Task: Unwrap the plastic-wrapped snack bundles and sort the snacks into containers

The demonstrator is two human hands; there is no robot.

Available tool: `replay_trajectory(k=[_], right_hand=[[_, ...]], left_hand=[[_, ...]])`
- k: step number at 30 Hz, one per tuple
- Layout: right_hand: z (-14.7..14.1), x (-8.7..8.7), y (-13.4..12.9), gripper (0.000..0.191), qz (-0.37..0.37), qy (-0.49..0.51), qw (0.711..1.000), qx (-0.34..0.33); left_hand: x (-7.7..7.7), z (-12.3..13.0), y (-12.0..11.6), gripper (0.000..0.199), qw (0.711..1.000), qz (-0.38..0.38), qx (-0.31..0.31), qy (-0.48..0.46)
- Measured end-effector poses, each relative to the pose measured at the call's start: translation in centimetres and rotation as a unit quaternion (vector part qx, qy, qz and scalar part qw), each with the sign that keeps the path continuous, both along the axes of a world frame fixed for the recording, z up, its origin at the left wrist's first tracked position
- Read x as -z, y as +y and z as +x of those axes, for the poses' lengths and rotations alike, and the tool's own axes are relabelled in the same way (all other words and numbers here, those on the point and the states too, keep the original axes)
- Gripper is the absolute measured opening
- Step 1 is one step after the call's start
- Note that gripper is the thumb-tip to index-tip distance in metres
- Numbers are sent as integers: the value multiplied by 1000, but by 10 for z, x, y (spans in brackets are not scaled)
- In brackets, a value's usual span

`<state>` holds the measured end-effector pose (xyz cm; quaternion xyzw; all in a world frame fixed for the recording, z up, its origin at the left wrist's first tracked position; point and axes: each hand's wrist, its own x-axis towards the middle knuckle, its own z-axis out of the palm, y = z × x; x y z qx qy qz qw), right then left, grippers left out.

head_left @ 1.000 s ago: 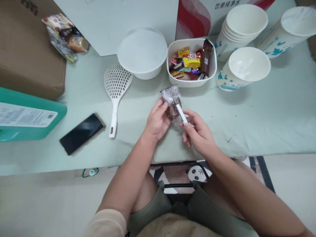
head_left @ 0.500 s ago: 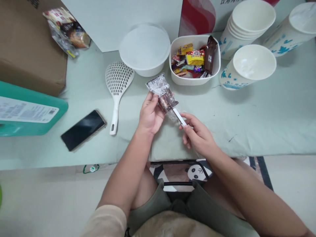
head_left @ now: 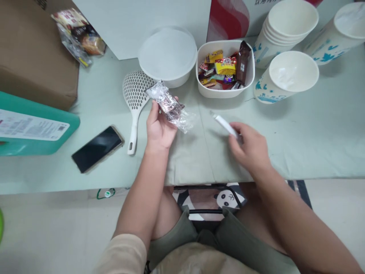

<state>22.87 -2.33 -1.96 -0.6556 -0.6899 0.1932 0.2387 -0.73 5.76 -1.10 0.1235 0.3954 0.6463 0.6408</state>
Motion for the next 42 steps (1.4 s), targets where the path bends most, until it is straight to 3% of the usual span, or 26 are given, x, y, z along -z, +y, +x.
replay_trajectory(k=[4,7,10,12,14,19,23,29,33,38,42], right_hand=[[31,15,13,29,51,-119,990,59],[30,15,12,28,95,-117,983,103],[7,5,5,24,77,44,995,48],[-12,-1,1,23,6,189,982,-10],[-27,-4,-1,23,-45,253,966,-24],[-36,-3,1,16,17,222,974,45],[-34,-1,1,16,-18,224,974,25],[-35,5,2,21,-59,311,948,34],[-35,3,2,14,-45,282,957,57],[-36,0,1,22,-28,238,969,60],[-36,2,2,9,7,227,973,34]], left_hand=[[-5,3,-7,23,999,-2,35,10],[-9,13,-17,23,995,1,99,19],[-8,26,-26,20,986,4,160,42],[-7,36,-32,19,981,-6,189,50],[-6,44,-37,21,978,-21,203,46],[-5,52,-42,29,979,-10,200,44],[-1,50,-40,31,980,8,194,37],[7,45,-36,50,974,38,221,28],[9,40,-34,51,976,42,206,49],[10,40,-34,44,978,47,198,55],[11,40,-35,45,977,50,197,62]])
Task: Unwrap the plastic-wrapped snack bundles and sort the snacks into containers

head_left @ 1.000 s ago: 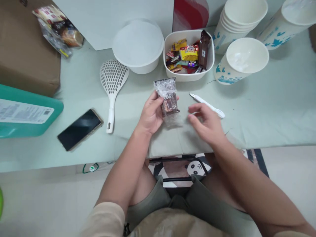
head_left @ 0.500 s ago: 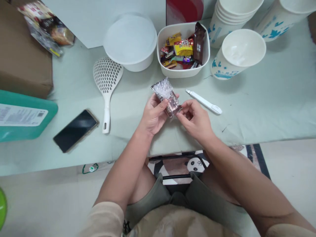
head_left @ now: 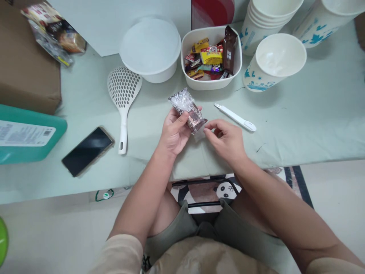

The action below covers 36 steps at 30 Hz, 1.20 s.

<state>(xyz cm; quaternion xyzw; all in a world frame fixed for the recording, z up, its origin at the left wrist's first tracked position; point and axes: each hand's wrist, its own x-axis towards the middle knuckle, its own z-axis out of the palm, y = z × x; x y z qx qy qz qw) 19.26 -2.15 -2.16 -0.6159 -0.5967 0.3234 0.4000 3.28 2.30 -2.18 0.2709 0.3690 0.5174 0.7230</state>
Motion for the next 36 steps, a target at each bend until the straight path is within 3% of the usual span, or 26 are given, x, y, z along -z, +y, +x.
replay_trajectory(k=[10,15,18,22,23,27,30,32,36], right_hand=[[4,0,-1,10,150,-42,988,21],[0,-2,-7,14,229,-18,973,-30],[-6,-1,-11,15,294,-24,950,-97],[-3,-4,-12,12,320,-16,926,-200],[0,-5,-11,13,316,-6,931,-184],[16,-2,0,25,302,-56,952,-18],[21,-1,6,18,285,-96,954,1],[22,-4,7,4,235,-74,969,13],[25,-12,6,13,73,80,991,84]], left_hand=[[11,0,11,54,994,80,-53,58],[13,3,10,51,993,85,-48,67],[10,5,6,53,995,76,-32,58],[4,4,0,50,996,17,45,74],[3,3,-1,49,994,-1,72,77],[-1,-1,-2,44,985,-48,153,55],[-2,-3,-2,45,974,-75,215,22],[-3,-4,-2,47,966,-93,241,9],[-4,-13,-2,45,954,-113,278,19]])
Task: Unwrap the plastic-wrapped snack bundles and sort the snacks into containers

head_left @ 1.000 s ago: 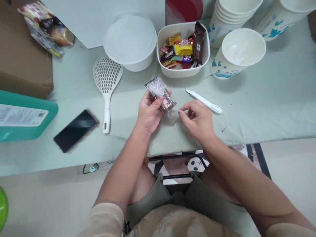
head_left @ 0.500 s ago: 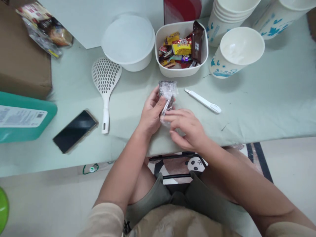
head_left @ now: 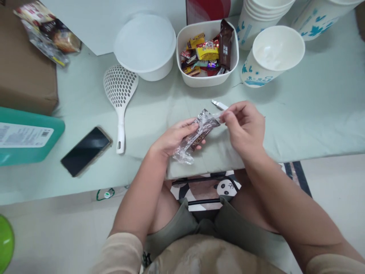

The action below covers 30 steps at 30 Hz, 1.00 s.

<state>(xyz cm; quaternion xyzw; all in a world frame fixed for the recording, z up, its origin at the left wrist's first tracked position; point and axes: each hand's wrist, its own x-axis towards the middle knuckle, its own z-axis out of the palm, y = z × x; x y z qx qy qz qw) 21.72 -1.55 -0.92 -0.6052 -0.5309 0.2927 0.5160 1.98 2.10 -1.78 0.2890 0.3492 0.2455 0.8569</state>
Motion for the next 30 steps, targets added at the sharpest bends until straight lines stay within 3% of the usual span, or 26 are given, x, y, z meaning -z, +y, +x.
replay_trajectory(k=[2,5,8,10,12,15,19,21,24,28,30], right_hand=[[3,0,3,17,-59,115,991,18],[4,7,8,24,-145,286,947,27],[-1,13,10,29,-170,361,916,43],[-8,14,7,33,-163,340,926,27],[-17,14,2,36,-162,281,945,-44],[-29,16,-5,34,-156,196,960,-123],[-34,19,-4,21,-143,131,978,-72],[-32,19,-2,15,-122,66,989,-48],[-29,18,-1,15,-99,-22,993,-51],[-28,17,-3,16,-131,0,989,-71],[-29,16,-3,14,-156,33,985,-70]], left_hand=[[-1,-6,-1,43,1000,0,26,-3],[-1,-8,-2,42,998,-2,42,-38],[1,-1,-2,41,998,16,-36,-52],[3,8,-2,38,991,52,-123,-25],[6,18,-3,39,979,85,-185,3],[9,29,-5,52,971,120,-205,12],[13,30,-9,58,943,219,-243,67],[13,24,-9,60,916,300,-232,130],[8,14,-8,55,875,398,-161,223],[3,7,-8,27,865,425,-82,254],[2,6,-9,20,848,448,-99,266]])
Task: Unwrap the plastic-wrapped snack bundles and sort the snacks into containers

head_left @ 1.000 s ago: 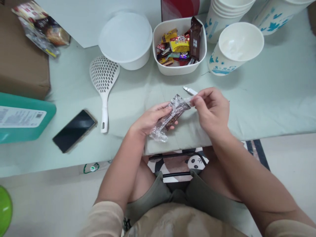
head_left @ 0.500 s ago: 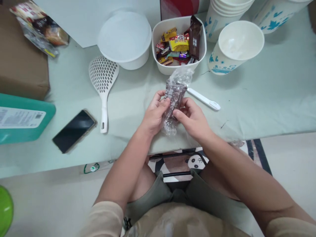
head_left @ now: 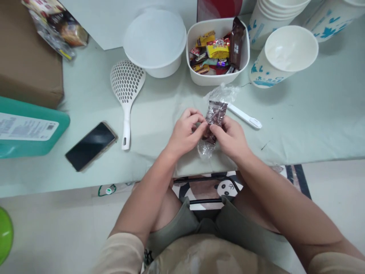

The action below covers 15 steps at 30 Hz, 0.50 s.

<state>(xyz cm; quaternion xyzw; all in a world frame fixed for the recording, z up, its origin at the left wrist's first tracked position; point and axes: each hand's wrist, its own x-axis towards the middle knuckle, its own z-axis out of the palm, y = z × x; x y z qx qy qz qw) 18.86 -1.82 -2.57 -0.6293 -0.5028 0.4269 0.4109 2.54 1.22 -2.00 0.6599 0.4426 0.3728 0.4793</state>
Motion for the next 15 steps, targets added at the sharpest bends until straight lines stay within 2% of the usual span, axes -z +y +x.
replay_trajectory(k=[2,5,9,11,12,15], right_hand=[[0,-1,1,13,-19,31,999,14],[-1,-1,4,12,-44,118,991,36],[-4,0,8,18,-57,260,962,59],[-5,0,9,21,-55,278,957,62],[-4,0,10,23,-56,276,958,60],[-3,2,11,26,-58,269,960,54]], left_hand=[[1,0,1,20,998,10,-53,-15],[4,1,4,21,981,-83,-141,-101],[5,-1,12,20,908,-268,-208,-248],[3,-4,15,25,880,-317,-205,-287],[2,-5,16,28,878,-325,-193,-295],[-1,-4,13,37,900,-309,-127,-279]])
